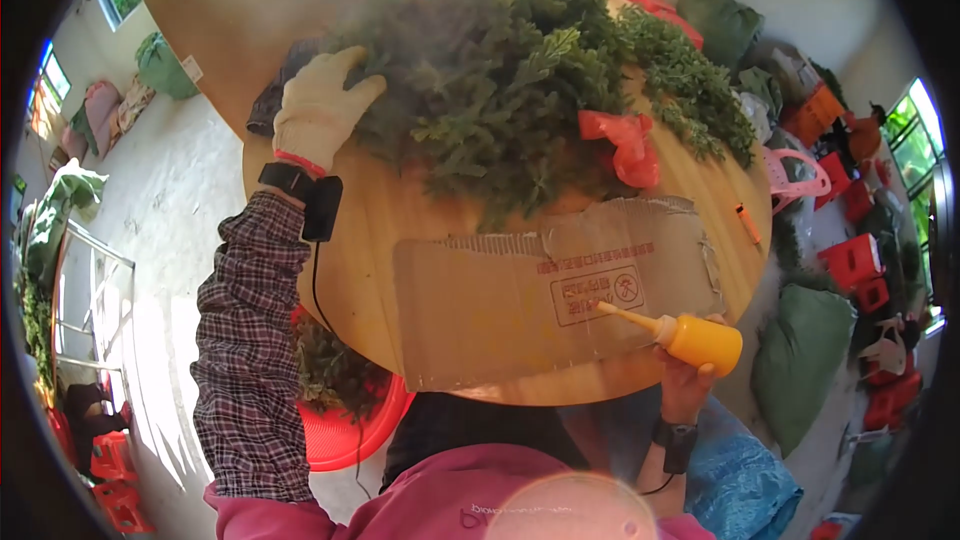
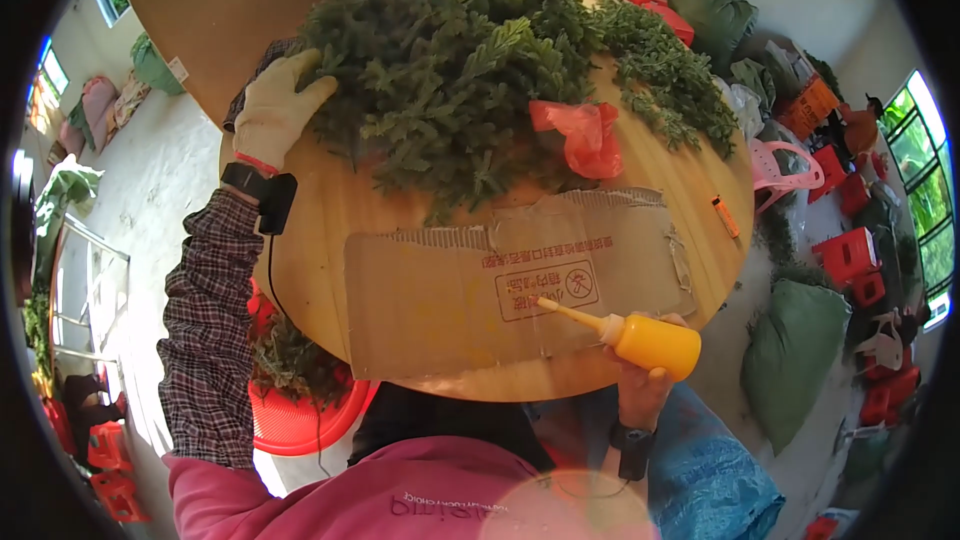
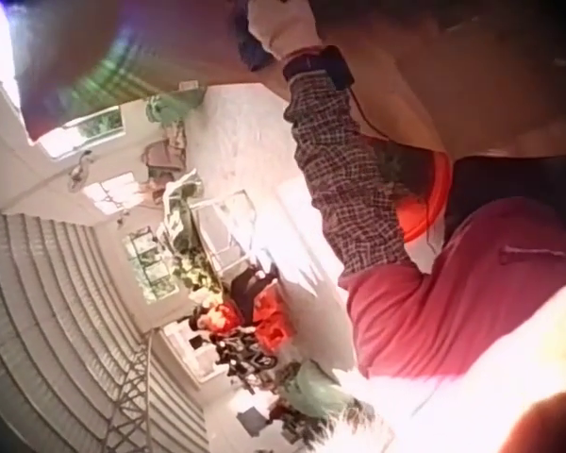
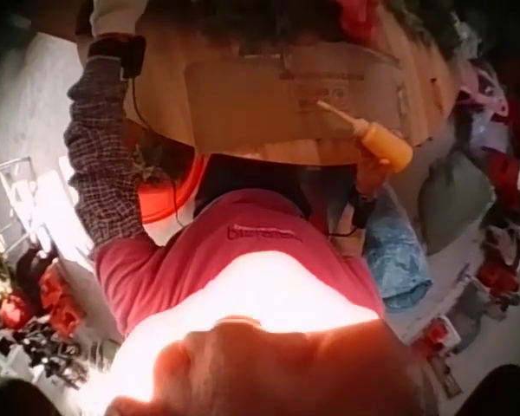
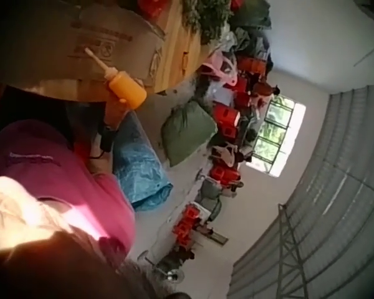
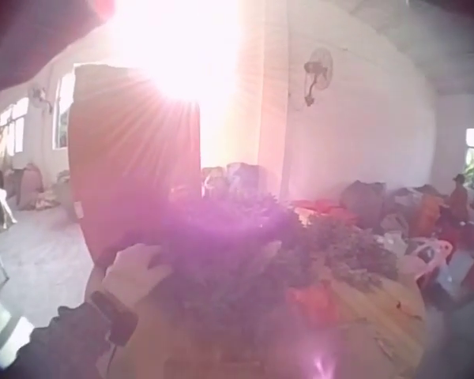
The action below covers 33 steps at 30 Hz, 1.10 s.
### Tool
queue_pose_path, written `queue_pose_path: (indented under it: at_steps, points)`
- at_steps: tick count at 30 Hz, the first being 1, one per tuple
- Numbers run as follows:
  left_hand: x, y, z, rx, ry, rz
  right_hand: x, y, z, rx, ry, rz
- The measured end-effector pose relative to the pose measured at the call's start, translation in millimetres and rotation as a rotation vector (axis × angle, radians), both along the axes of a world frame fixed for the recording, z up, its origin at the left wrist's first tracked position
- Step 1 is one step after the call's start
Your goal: Applying glue to small artificial branches and attaching them to a larger foliage structure.
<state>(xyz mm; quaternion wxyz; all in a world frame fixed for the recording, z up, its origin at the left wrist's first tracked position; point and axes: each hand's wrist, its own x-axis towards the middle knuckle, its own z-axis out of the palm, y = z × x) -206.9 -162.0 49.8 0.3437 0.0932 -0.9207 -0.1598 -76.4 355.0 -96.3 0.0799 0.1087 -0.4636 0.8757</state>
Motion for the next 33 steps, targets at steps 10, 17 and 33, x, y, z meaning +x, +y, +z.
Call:
queue_pose_path:
  at_steps: [10, 17, 33]
  points:
    - [30.0, 14.5, -7.4, -0.081, 0.142, -0.130, 5.1, -2.9, 2.4, 0.025, -0.002, -0.014]
    - [140.4, 92.1, -23.5, -0.439, -0.043, -0.326, 1.4, 7.0, -0.4, 0.021, 0.014, 0.029]
    - [174.0, 162.1, -58.7, 0.024, -0.335, -0.415, -0.4, 9.2, -0.2, -0.030, 0.067, 0.074]
